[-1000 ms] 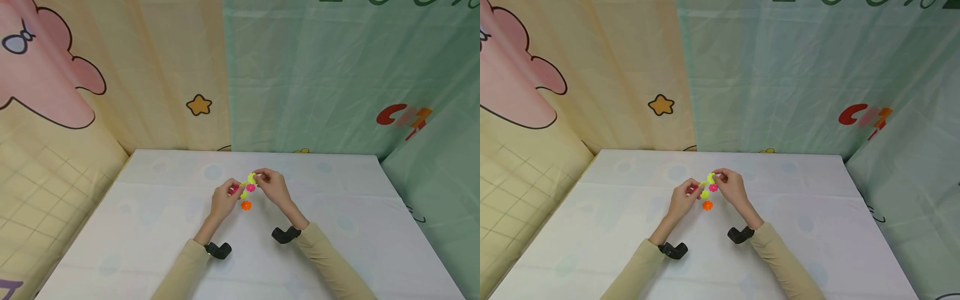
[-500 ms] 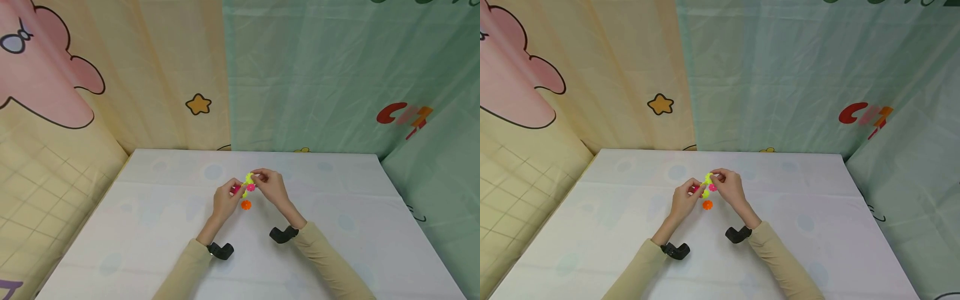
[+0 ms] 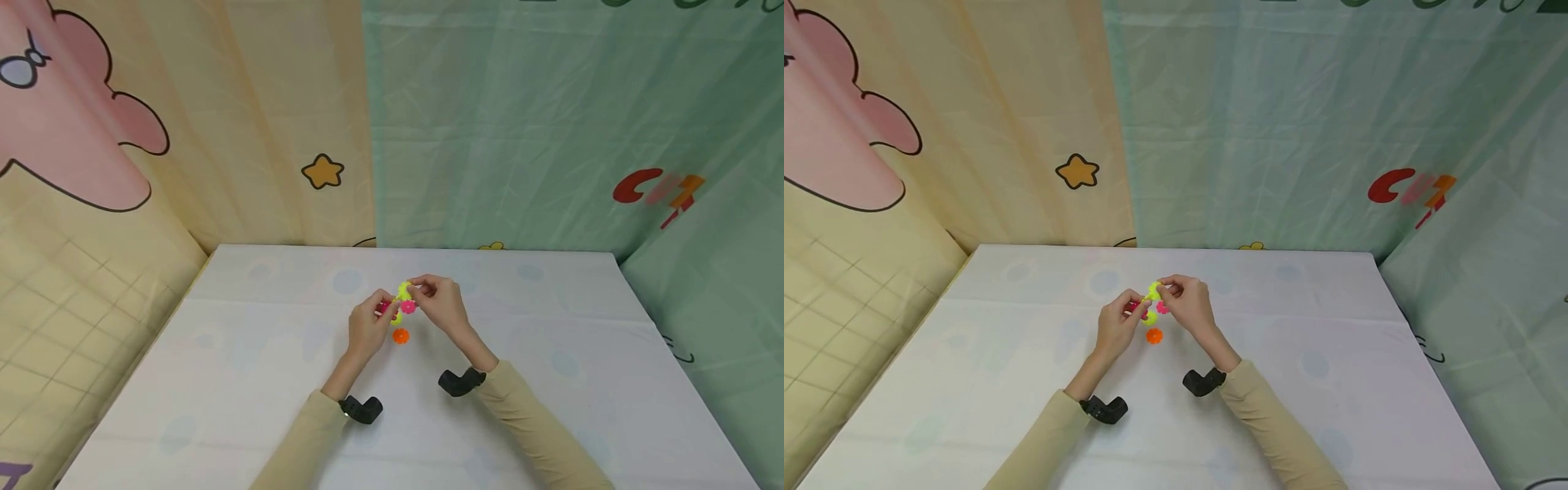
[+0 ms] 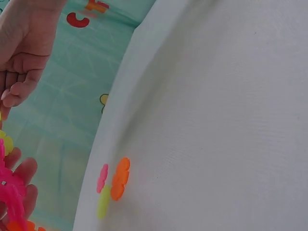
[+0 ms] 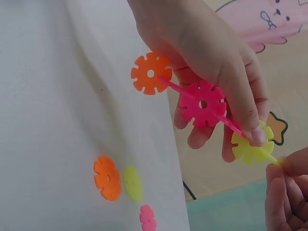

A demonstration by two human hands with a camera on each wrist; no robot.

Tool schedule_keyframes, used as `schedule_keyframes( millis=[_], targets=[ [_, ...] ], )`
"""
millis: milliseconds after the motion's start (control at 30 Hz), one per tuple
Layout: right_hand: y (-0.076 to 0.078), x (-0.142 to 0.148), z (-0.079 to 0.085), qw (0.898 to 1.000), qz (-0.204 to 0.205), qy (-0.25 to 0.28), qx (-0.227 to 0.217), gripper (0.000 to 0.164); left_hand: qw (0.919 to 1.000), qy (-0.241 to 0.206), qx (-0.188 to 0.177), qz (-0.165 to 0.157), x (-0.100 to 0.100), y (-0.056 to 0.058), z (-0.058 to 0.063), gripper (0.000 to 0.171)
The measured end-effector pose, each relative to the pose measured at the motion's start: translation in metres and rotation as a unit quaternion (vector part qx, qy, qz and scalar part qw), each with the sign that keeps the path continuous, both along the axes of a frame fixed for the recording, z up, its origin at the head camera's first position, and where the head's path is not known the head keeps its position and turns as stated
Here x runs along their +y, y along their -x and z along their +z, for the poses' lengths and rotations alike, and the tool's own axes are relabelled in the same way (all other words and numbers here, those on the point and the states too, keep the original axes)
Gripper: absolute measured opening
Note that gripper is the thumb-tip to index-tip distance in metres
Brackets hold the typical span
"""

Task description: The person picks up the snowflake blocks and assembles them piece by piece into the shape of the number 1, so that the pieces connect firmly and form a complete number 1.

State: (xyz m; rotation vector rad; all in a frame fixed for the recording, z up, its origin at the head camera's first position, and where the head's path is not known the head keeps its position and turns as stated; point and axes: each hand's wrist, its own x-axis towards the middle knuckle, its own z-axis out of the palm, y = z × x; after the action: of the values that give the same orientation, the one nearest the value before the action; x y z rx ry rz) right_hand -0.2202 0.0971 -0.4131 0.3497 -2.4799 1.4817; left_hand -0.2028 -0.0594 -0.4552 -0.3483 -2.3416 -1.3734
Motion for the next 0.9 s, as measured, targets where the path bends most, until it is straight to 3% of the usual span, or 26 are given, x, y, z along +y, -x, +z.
schedule_keyframes(
  millis=[233, 433, 900],
  targets=[
    [0.0045, 0.0010, -0.0009, 0.999, 0.001, 0.010, -0.047, 0.021, 0.9994, -0.024, -0.015, -0.018, -0.0009, 0.0028, 0.0029, 0.017],
    [0.0047, 0.0015, -0.0002, 0.998, 0.008, 0.000, -0.059, 0.022, 0.9984, -0.041, -0.030, -0.026, -0.0030, 0.0052, 0.0011, 0.021],
    [0.0044, 0.0021, 0.0025, 0.997, 0.018, 0.009, -0.077, 0.017, 0.9993, -0.027, -0.023, -0.006, -0.0038, 0.0049, 0.0007, 0.028]
  ],
)
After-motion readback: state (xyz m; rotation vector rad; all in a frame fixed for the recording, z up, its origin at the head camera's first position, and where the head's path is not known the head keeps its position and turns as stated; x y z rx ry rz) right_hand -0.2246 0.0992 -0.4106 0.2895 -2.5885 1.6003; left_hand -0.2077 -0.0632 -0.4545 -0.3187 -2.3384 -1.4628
